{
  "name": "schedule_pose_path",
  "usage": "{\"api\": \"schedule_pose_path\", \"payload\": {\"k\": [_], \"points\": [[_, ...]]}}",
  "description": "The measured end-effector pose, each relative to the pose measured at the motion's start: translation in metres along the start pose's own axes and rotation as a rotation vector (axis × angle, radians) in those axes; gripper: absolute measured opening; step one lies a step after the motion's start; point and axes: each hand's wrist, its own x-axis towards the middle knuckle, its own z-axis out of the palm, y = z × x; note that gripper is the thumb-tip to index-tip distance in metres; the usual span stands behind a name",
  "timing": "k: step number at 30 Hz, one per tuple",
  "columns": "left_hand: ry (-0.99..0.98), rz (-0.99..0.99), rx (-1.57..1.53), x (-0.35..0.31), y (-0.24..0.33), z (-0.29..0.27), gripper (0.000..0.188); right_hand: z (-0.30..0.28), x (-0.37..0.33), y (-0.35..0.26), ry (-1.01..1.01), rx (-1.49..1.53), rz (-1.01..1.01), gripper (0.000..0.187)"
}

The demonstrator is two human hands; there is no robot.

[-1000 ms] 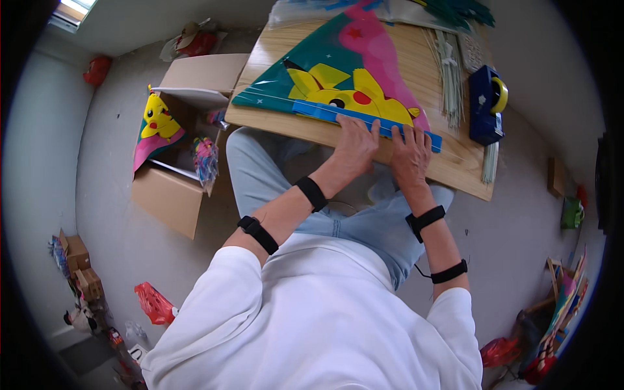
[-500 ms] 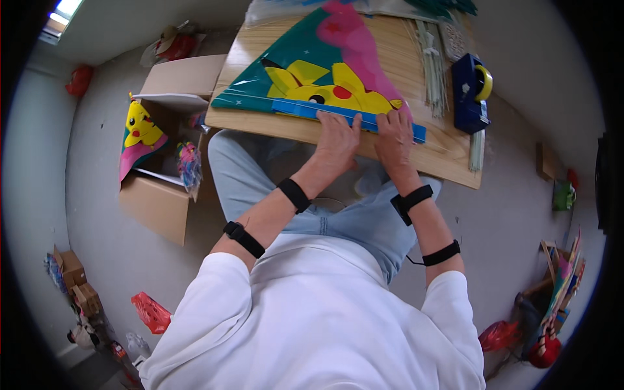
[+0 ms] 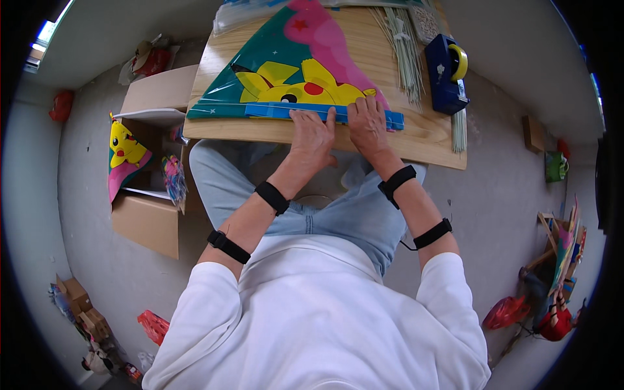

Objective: Assemble and package decorative paper or plastic crafts, involving folding and taping.

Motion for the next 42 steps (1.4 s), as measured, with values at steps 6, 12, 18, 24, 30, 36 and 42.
{"api": "schedule_pose_path", "payload": {"k": [6,12,18,24,30,36,42], "points": [[0.038,-0.009,-0.026,0.000,-0.002,0.002,0.123,0.006,0.004,-0.005,0.047,-0.002,-0.039,0.012],[0.071,-0.003,-0.040,-0.001,-0.002,0.004,0.119,0.006,0.002,-0.004,0.010,0.014,-0.013,0.010],[0.037,-0.023,-0.049,0.002,-0.003,0.005,0.117,-0.003,-0.003,-0.014,0.009,0.086,0.048,0.013],[0.039,-0.028,-0.019,0.002,-0.001,0.009,0.113,-0.015,-0.025,-0.032,-0.119,-0.004,0.035,0.046],[0.140,-0.026,0.033,-0.003,-0.005,0.009,0.106,-0.020,-0.032,-0.035,-0.145,0.123,0.071,0.064],[0.345,-0.088,-0.463,-0.014,-0.074,0.011,0.060,-0.023,-0.029,-0.038,-0.163,0.116,0.075,0.070],[0.443,-0.281,-0.414,-0.031,-0.178,0.036,0.027,-0.026,-0.028,-0.037,-0.192,0.101,0.065,0.072]]}}
